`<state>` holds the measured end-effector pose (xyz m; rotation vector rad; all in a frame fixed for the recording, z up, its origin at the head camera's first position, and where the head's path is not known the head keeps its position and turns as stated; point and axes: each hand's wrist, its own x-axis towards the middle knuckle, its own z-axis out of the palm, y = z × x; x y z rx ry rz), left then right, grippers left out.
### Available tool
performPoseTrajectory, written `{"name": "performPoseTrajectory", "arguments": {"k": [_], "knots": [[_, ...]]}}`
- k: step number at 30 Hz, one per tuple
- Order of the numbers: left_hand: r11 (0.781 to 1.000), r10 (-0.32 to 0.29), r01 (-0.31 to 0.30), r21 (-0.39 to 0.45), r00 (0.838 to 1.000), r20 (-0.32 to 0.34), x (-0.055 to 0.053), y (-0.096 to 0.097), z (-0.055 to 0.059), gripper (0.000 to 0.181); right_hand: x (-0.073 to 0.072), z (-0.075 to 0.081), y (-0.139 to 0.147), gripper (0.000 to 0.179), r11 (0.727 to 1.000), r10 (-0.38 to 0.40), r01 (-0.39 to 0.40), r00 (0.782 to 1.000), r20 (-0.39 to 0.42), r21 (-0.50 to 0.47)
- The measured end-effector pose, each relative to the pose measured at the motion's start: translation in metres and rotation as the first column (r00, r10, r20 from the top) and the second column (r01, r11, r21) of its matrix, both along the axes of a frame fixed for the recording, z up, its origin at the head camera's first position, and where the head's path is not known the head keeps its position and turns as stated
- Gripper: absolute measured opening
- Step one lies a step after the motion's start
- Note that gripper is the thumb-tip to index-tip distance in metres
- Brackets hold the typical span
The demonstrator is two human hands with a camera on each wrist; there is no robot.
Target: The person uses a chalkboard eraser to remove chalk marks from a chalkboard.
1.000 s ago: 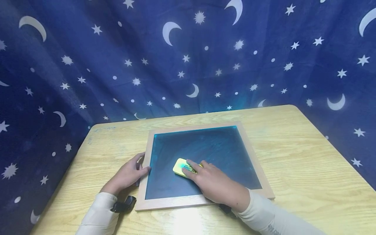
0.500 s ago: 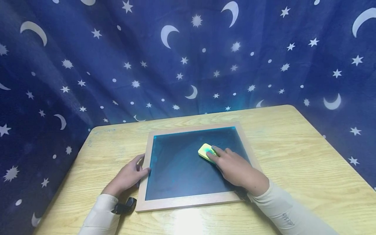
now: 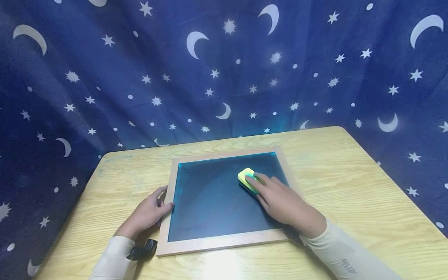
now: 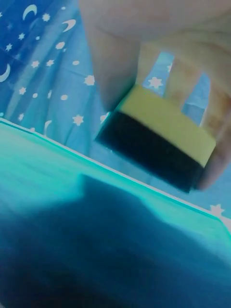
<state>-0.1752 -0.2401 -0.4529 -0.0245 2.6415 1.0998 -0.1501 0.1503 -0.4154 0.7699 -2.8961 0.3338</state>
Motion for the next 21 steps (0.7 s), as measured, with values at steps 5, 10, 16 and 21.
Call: {"name": "performPoseTrajectory", "arguments": {"k": [5, 10, 16, 21], "knots": [[1.000, -0.003, 0.003, -0.009, 1.000, -0.007, 0.005, -0.004, 0.000, 0.071, 0.002, 0.003, 0.022, 0.054, 0.993, -0.084, 0.082, 0.996, -0.018, -0.079], [1.000, 0.005, -0.005, -0.018, 1.000, -0.012, 0.006, -0.005, 0.001, 0.071, -0.002, 0.006, 0.049, 0.051, 0.978, -0.157, 0.151, 0.987, -0.032, -0.142], [1.000, 0.001, -0.001, -0.002, 1.000, 0.003, 0.005, -0.004, 0.000, 0.070, -0.013, 0.008, 0.073, 0.049, 0.967, -0.217, 0.213, 0.976, -0.015, -0.142], [1.000, 0.001, -0.001, 0.010, 1.000, -0.005, 0.000, -0.001, -0.002, 0.068, -0.021, 0.007, 0.090, 0.048, 0.954, -0.266, 0.268, 0.963, 0.031, -0.133]]}}
